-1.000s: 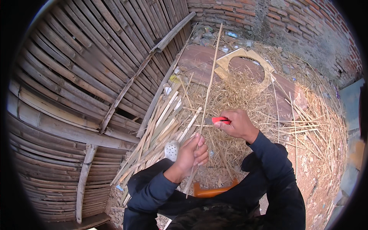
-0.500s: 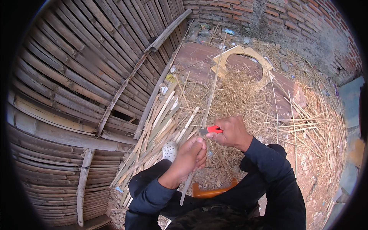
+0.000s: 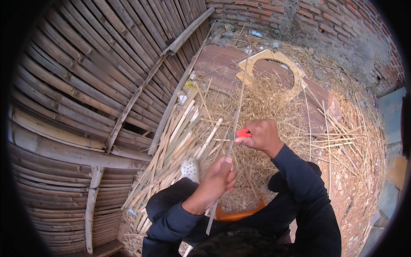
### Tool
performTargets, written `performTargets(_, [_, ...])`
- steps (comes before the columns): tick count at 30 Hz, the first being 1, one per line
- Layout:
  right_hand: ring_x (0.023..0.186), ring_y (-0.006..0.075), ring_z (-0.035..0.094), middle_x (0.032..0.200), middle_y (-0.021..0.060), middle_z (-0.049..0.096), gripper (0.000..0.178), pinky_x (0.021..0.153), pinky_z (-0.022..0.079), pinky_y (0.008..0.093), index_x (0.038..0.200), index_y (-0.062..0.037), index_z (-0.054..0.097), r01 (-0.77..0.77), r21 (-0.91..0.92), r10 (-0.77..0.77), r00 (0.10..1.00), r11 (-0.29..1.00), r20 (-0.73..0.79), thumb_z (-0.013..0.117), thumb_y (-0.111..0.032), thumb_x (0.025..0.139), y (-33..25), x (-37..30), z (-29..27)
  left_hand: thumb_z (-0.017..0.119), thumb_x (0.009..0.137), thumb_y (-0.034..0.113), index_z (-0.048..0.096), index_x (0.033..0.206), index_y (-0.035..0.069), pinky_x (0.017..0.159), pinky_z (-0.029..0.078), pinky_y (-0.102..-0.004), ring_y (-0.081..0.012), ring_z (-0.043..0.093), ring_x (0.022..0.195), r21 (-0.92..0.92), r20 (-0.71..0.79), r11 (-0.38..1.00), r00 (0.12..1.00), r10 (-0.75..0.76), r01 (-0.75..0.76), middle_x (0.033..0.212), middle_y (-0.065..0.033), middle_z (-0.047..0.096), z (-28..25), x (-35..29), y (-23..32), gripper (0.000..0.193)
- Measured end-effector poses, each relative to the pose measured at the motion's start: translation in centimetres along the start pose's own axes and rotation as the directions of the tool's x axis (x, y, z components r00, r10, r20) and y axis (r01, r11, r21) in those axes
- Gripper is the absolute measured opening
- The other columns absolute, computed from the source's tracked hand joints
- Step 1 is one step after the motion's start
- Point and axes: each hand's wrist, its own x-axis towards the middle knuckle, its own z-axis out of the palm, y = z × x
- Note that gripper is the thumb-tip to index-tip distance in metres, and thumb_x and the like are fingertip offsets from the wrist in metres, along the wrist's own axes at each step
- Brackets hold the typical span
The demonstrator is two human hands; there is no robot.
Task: The person sits on the ground and uses a red utility knife to shave thin strips from a long bamboo stick. They hold the stick with their left hand and scrape the blade along its length to remove the outer layer, occasionally switching to a larger knife to split the bamboo.
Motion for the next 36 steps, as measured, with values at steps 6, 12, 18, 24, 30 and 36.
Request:
performTargets(6, [0.045, 0.0266, 0.058, 0.05, 0.0081, 0.056, 0.068, 0.044, 0.044, 0.0397, 0.06, -0.0107, 0.061, -0.019, -0.196, 0.02, 1.0, 0.98, 0.005, 0.05, -0.076, 0.077, 5.0, 2.1, 1.6, 0.037, 0.103, 0.033, 0.039, 0.084, 0.014, 0.046, 0.027, -0.0234, -0.007, 0.025, 0.047, -0.034, 0.008, 0.999, 1.0, -0.024, 0.025, 0.058, 0.0038, 0.028, 0.3, 0.3, -0.4, 0.027])
performTargets(12, [0.064, 0.0434, 0.06, 0.066, 0.0265, 0.061, 0.082, 0.06, 0.045, 0.05, 0.068, -0.0008, 0.065, -0.82, -0.176, 0.805, 0.57, 0.545, -0.163, 0.032, -0.074, 0.087, 22.0, -1.9, -3.4, 0.037, 0.103, 0.033, 0.039, 0.082, 0.014, 0.045, 0.025, -0.022, -0.006, 0.025, 0.046, -0.028, 0.202, 0.979, 0.961, -0.19, 0.2, 0.058, 0.0051, 0.029, -1.0, -1.4, -4.7, 0.029])
performTargets(18, [0.061, 0.0422, 0.059, 0.061, 0.0256, 0.057, 0.084, 0.058, 0.042, 0.0496, 0.062, 0.0007, 0.059, -0.775, -0.147, 0.766, 0.63, 0.614, -0.126, 0.032, -0.075, 0.086, 16.2, 0.7, -5.2, 0.036, 0.103, 0.033, 0.042, 0.082, 0.012, 0.041, 0.024, -0.0214, -0.0056, 0.022, 0.039, -0.175, 0.113, 0.967, 0.979, -0.169, 0.187, 0.052, 0.0052, 0.029, -1.6, -0.9, 0.2, 0.03])
performTargets(24, [0.054, 0.0364, 0.057, 0.053, 0.0176, 0.054, 0.071, 0.052, 0.042, 0.0454, 0.061, -0.0038, 0.06, -0.575, -0.019, 0.575, 0.818, 0.818, -0.019, 0.042, -0.066, 0.089, 9.8, 1.5, -5.8, 0.036, 0.103, 0.033, 0.042, 0.082, 0.013, 0.042, 0.024, -0.0217, -0.0058, 0.023, 0.04, -0.122, 0.127, 0.987, 0.987, -0.094, 0.109, 0.053, 0.0051, 0.029, -1.5, -0.5, 0.2, 0.029])
performTargets(30, [0.049, 0.0339, 0.057, 0.05, 0.0146, 0.053, 0.064, 0.048, 0.043, 0.0437, 0.064, -0.0062, 0.065, -0.362, -0.125, 0.36, 0.932, 0.924, -0.037, 0.048, -0.064, 0.087, 6.5, 1.2, -5.4, 0.037, 0.103, 0.033, 0.039, 0.08, 0.013, 0.046, 0.024, -0.0218, -0.0061, 0.026, 0.047, 0.191, 0.157, 0.981, 0.988, 0.009, -0.04, 0.057, 0.0043, 0.029, -2.3, -1.3, -2.0, 0.031])
performTargets(36, [0.051, 0.0341, 0.058, 0.051, 0.0155, 0.054, 0.065, 0.049, 0.044, 0.0441, 0.064, -0.0064, 0.065, -0.429, -0.194, 0.418, 0.903, 0.882, -0.099, 0.047, -0.065, 0.087, 8.8, 0.4, -7.1, 0.039, 0.103, 0.029, 0.04, 0.078, 0.008, 0.05, 0.03, -0.024, -0.0067, 0.03, 0.054, 0.541, 0.149, 0.808, 0.973, 0.179, -0.232, 0.062, 0.0027, 0.035, -4.4, -4.2, -5.0, 0.033])
